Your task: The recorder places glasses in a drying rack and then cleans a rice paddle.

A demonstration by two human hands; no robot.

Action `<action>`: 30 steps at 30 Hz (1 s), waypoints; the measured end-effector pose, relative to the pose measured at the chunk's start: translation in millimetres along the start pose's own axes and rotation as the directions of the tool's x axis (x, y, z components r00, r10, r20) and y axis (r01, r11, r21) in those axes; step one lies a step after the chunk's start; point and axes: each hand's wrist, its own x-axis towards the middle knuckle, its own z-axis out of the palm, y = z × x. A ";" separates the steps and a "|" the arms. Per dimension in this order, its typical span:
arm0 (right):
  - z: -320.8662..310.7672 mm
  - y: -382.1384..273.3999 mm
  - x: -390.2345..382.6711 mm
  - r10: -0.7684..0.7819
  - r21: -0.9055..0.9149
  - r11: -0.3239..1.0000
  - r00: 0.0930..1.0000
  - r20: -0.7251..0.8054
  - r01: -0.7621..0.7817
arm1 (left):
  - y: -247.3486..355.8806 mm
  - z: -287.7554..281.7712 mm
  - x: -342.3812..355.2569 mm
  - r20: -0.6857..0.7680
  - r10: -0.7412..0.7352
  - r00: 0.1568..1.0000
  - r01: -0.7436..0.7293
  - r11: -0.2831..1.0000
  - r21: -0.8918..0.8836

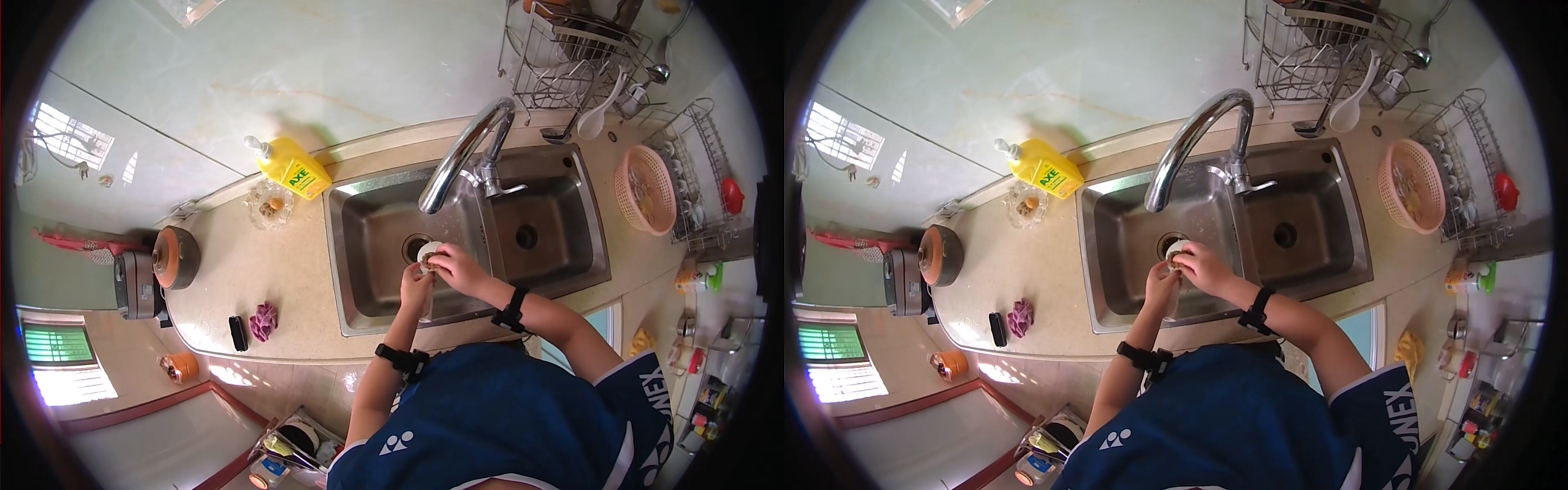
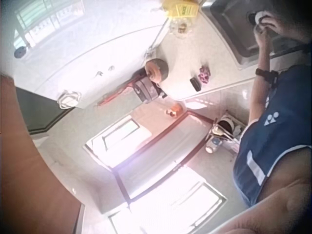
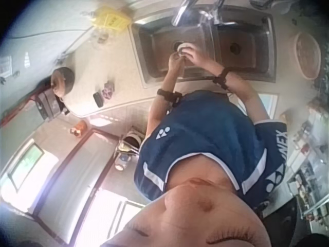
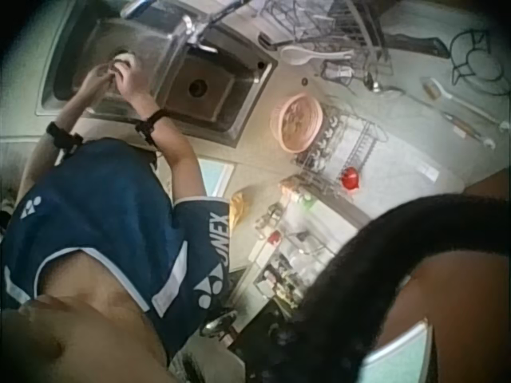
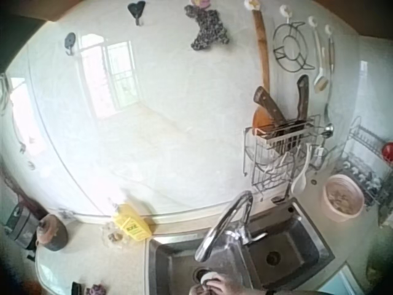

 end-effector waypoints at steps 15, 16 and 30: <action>-1.4 10.8 30.8 0.072 0.003 0.997 0.997 -0.011 -0.072 | 39.8 8.4 -31.3 -0.092 0.238 0.967 -0.183 0.898 0.399; -2.6 11.0 30.5 0.091 0.038 0.995 0.996 -0.026 -0.090 | 39.8 9.1 -32.4 -0.079 0.282 0.956 -0.222 0.875 0.431; 7.2 12.7 35.7 0.105 -0.089 0.989 0.980 -0.171 -0.122 | 33.3 10.6 -30.7 0.000 0.455 0.891 -0.376 0.737 0.561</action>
